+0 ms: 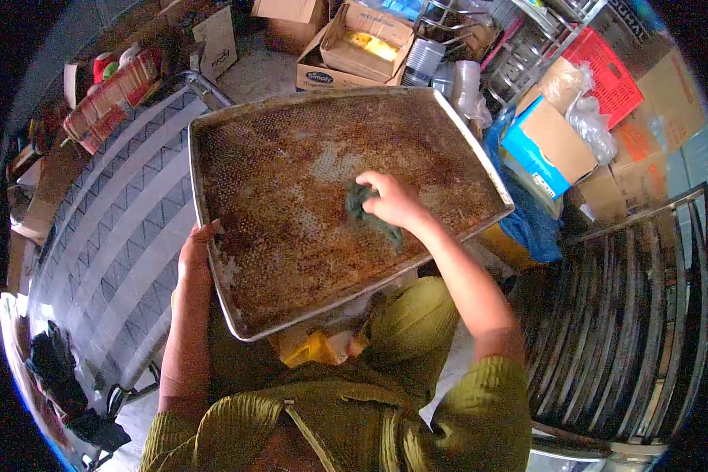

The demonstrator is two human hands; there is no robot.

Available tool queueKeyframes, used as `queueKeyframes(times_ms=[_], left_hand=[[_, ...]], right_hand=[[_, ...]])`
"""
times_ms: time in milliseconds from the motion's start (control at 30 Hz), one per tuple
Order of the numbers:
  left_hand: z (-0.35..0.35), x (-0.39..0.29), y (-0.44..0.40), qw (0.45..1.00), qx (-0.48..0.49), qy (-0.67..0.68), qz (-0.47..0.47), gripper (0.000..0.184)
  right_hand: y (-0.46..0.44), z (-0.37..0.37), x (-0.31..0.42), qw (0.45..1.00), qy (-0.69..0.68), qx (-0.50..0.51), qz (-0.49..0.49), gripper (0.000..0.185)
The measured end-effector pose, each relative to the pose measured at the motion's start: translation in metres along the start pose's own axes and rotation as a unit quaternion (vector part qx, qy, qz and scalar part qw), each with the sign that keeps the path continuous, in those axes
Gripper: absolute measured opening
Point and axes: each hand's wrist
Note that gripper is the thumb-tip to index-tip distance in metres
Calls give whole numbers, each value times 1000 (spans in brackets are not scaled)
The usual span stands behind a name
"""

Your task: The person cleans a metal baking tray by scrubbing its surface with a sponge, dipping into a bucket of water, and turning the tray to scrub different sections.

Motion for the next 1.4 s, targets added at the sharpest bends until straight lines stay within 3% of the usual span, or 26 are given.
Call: queueKeyframes(times_ms=[67, 133, 200, 267, 333, 400, 467, 533, 633, 667, 700, 733, 767, 833, 867, 933, 967, 1033, 1067, 1133, 1167, 1200, 1267, 1333, 1367, 1400], left_hand=[[0, 0, -1, 999, 18, 45, 3, 28], [-13, -14, 14, 999, 9, 53, 6, 28], [-19, -19, 21, 998, -1, 61, 11, 28], [-20, -20, 20, 999, -34, 3, -6, 27], [-12, -13, 12, 999, -31, -15, 3, 27], [-11, -10, 10, 999, -30, -11, -21, 26], [-12, -12, 13, 999, -15, -39, -17, 27], [-11, -11, 13, 999, 7, 51, 4, 27], [-8, -5, 10, 998, 24, 62, 11, 30], [-4, -1, 6, 998, 21, 62, 5, 31], [-2, 2, 2, 998, 21, 63, 5, 31], [0, 4, -2, 998, 14, 61, -5, 32], [2, 5, -4, 998, 9, 59, -15, 32], [4, 5, -4, 999, 6, 46, -11, 32], [5, 5, -5, 999, 4, 33, -6, 31], [-15, -17, 18, 1000, -13, 18, 4, 31], [-23, -24, 26, 1000, -26, 1, 15, 31], [-8, -5, 8, 999, 0, 38, -7, 30], [-2, 1, 1, 996, 23, 76, -31, 30], [-7, -3, 7, 999, 12, 50, -10, 27], [-14, -8, 12, 999, -2, 41, -2, 26], [-21, -14, 18, 999, -16, 31, 4, 25], [-27, -18, 28, 999, -12, 32, 4, 26], [-22, -15, 28, 996, 24, 82, -13, 29], [-22, -16, 30, 996, 23, 81, -17, 29], [-20, -15, 27, 996, 25, 81, -16, 29]], right_hand=[[-23, -8, 1, 1000, -9, -17, -13, 32], [-52, -26, -9, 977, 89, -182, 70, 34], [-82, -59, -23, 952, 101, -286, 32, 30], [-88, -81, 7, 960, 128, -246, -49, 25], [-85, -97, 33, 965, 129, -226, -26, 33], [-71, -106, 74, 992, 54, -104, 46, 32], [-47, -129, 107, 975, 98, -95, 176, 19], [-25, -146, 117, 875, 102, -216, 421, 13], [-38, -119, 85, 867, 76, -141, 472, 15], [-52, -102, 58, 913, 120, -85, 379, 23], [-63, -81, 27, 926, 140, -137, 321, 23], [-64, -55, 0, 993, -21, -91, 75, 23], [-65, -29, -39, 988, -32, -148, -20, 22], [-59, 18, -132, 955, 167, -228, -90, 21], [-51, 28, -189, 908, 262, -318, -78, 20], [-16, 50, -214, 866, 347, -321, -167, 20], [-10, 46, -205, 865, 348, -319, -169, 20], [-5, 28, -168, 897, 108, -338, -264, 18], [-12, 17, -167, 901, 193, -332, -203, 12], [-24, -27, -123, 930, 126, -344, -37, 16], [-27, -41, -71, 973, 36, -202, -107, 16], [-20, -68, -28, 971, 25, -239, -7, 20], [13, -90, 66, 991, 42, -98, 78, 24], [47, -106, 118, 974, 67, 8, 215, 29], [48, -153, 105, 930, 43, -102, 350, 29], [62, -142, 118, 911, 17, -69, 406, 30]])
Point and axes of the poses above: each hand's wrist, its own y-axis away from the middle knuckle, its own z-axis out of the back of the hand, x = y × z, and after that the axes turned 4 degrees about -z, right-handed
